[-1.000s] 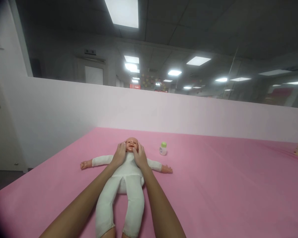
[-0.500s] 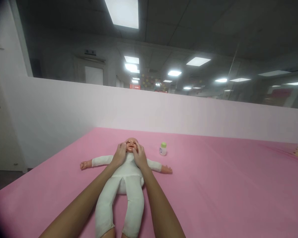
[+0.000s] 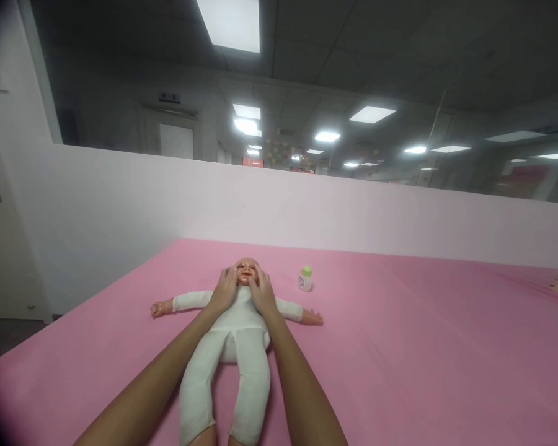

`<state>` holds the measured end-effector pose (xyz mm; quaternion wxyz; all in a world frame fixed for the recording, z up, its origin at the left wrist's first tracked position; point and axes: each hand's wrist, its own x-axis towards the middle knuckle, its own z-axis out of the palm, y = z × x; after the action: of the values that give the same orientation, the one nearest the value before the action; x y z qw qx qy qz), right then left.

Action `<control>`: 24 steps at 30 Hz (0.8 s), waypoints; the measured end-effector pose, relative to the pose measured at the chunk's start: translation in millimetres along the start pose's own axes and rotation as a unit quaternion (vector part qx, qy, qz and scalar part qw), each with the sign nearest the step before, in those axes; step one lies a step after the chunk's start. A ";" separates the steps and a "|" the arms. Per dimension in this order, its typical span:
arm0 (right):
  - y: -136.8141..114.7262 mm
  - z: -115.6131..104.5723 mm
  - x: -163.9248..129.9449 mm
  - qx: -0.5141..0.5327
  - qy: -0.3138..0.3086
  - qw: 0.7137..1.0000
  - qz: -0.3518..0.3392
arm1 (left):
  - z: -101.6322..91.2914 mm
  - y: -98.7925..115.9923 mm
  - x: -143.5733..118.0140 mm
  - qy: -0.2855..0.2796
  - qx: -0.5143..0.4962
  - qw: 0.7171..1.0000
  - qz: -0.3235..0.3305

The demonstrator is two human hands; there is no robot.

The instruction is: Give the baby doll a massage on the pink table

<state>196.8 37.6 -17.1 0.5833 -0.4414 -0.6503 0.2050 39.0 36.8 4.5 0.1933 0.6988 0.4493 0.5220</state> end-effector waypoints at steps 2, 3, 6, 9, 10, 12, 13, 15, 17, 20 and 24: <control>0.5 0.6 -0.4 0.007 0.009 1.000 0.014 | 0.3 0.1 -0.1 0.009 -0.006 1.000 0.010; 0.2 0.6 -0.6 0.010 0.012 1.000 0.016 | 0.4 0.1 0.0 0.011 -0.007 1.000 0.013; -2.4 -0.7 -1.2 0.010 0.003 1.000 0.000 | 0.4 -0.2 0.6 0.000 0.000 1.000 0.005; -4.2 -1.9 -1.1 0.001 -0.006 1.000 -0.010 | 0.5 -0.1 1.0 -0.007 0.007 1.000 -0.014; -4.1 -1.8 -0.9 0.000 -0.005 1.000 -0.009 | 0.4 0.2 0.9 -0.007 0.006 1.000 -0.017; -2.8 -1.1 -0.5 0.001 0.001 1.000 0.001 | 0.1 1.6 0.4 -0.006 0.000 1.000 -0.015; -2.0 -0.7 -0.3 0.003 0.005 1.000 0.007 | -0.2 2.4 0.0 -0.005 -0.004 1.000 -0.012; -0.7 -0.1 -0.1 0.007 0.010 1.000 0.016 | -0.8 3.7 -0.7 -0.002 -0.008 1.000 -0.007; -0.4 -0.2 -0.1 0.008 0.006 1.000 0.008 | -1.0 3.9 -1.0 -0.003 -0.008 1.000 -0.005; -0.8 -0.6 -0.3 0.002 0.000 1.000 -0.011 | -0.3 1.9 -0.4 -0.004 -0.004 1.000 -0.003; 0.5 0.4 0.0 0.003 0.007 1.000 -0.005 | 1.3 -1.2 1.1 0.006 -0.011 1.000 0.011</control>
<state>196.6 38.0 -17.7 0.5901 -0.4376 -0.6478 0.2015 39.7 38.5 3.8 0.1923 0.6984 0.4373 0.5330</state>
